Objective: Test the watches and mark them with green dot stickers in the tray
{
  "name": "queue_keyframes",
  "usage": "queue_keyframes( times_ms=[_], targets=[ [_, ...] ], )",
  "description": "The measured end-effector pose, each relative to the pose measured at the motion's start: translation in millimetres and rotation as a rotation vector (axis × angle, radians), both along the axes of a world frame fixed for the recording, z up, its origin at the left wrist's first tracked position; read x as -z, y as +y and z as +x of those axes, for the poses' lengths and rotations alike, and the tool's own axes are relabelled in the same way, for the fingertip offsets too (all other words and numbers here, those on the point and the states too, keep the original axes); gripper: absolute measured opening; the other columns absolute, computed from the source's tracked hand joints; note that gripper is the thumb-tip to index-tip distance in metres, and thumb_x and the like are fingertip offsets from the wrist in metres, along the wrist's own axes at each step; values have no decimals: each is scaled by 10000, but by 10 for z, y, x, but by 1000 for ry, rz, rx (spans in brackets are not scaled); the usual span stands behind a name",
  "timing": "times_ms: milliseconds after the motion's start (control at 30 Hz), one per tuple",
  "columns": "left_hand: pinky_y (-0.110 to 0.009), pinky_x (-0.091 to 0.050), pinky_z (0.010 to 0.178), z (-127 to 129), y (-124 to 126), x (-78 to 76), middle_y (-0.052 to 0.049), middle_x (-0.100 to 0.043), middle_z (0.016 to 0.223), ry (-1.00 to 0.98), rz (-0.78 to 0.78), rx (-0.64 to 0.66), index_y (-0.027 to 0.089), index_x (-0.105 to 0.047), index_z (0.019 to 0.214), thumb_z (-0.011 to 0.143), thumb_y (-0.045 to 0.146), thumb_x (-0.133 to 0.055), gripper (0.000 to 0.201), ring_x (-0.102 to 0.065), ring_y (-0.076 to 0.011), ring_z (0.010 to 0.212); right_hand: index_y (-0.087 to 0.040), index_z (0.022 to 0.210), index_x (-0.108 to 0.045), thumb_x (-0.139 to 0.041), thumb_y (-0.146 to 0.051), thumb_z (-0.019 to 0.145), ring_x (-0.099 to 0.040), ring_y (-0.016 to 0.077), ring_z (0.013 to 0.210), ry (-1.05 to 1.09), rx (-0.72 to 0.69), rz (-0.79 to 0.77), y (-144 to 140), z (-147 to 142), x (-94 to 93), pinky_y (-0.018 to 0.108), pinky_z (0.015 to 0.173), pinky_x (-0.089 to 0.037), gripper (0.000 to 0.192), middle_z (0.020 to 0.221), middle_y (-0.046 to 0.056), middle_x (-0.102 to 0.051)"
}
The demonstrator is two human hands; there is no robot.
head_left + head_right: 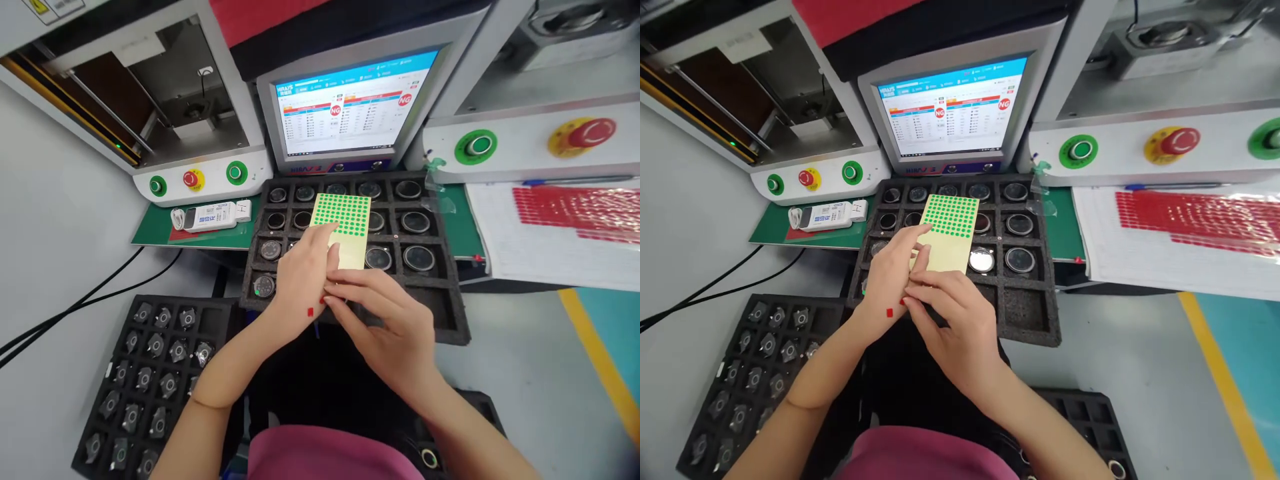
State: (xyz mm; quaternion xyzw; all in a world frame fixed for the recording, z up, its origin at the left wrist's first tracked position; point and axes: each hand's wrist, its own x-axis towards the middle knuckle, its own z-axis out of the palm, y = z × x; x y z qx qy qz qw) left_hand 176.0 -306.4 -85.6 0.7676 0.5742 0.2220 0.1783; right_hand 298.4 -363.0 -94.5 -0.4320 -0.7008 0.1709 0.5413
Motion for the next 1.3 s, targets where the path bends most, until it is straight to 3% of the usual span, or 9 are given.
queue_keyframes(
  times_ms=[100, 400, 600, 800, 1067, 1300],
  targets=[
    [-364, -551, 827, 64, 7, 1, -122, -676, 1267, 40, 6, 28, 140, -573, 1297, 1002, 201, -434, 331, -692, -212, 947, -192, 881, -720, -686, -52, 853, -730, 175, 829, 49, 69, 11, -33, -4, 59, 314, 742, -625, 147, 928, 58, -764],
    [-307, -533, 775, 172, 7, 4, -90, -666, 1271, 142, -40, 55, 153, -577, 1290, 989, 158, -441, 330, -688, -192, 969, -215, 875, -688, -679, -59, 855, -715, 189, 850, 79, 83, -48, -106, 51, 135, 342, 741, -612, 157, 959, 52, -746],
    [-330, -539, 764, 215, 26, -88, -115, -609, 1349, 376, -78, 109, 138, -551, 1290, 990, 173, -456, 317, -653, -253, 1097, -206, 921, -625, -637, -26, 862, -701, 201, 923, 2, -49, -9, -164, 174, 51, 349, 781, -601, 190, 1035, 80, -725],
    [-359, -543, 734, 271, 30, -163, -131, -649, 1189, 565, -230, 251, 128, -586, 1170, 983, 141, -432, 243, -662, -272, 1021, -233, 900, -645, -659, -44, 859, -722, 184, 850, -109, -68, -6, -163, 185, 9, 316, 709, -613, 193, 1011, 57, -731],
    [-374, -543, 779, 226, 32, -125, -138, -660, 1118, 586, -240, 256, 100, -599, 1148, 980, 107, -413, 250, -653, -292, 1058, -214, 896, -634, -630, -91, 897, -693, 192, 913, -140, -135, -89, -181, 178, 11, 335, 752, -600, 123, 1089, 71, -701],
    [-363, -538, 785, 242, -6, -150, -144, -669, 1084, 574, -264, 256, 110, -607, 1125, 1003, 104, -373, 264, -652, -279, 1062, -232, 892, -641, -649, -56, 875, -695, 188, 875, -198, -93, -24, -155, 166, -5, 332, 716, -596, 178, 1073, 61, -708]
  ],
)
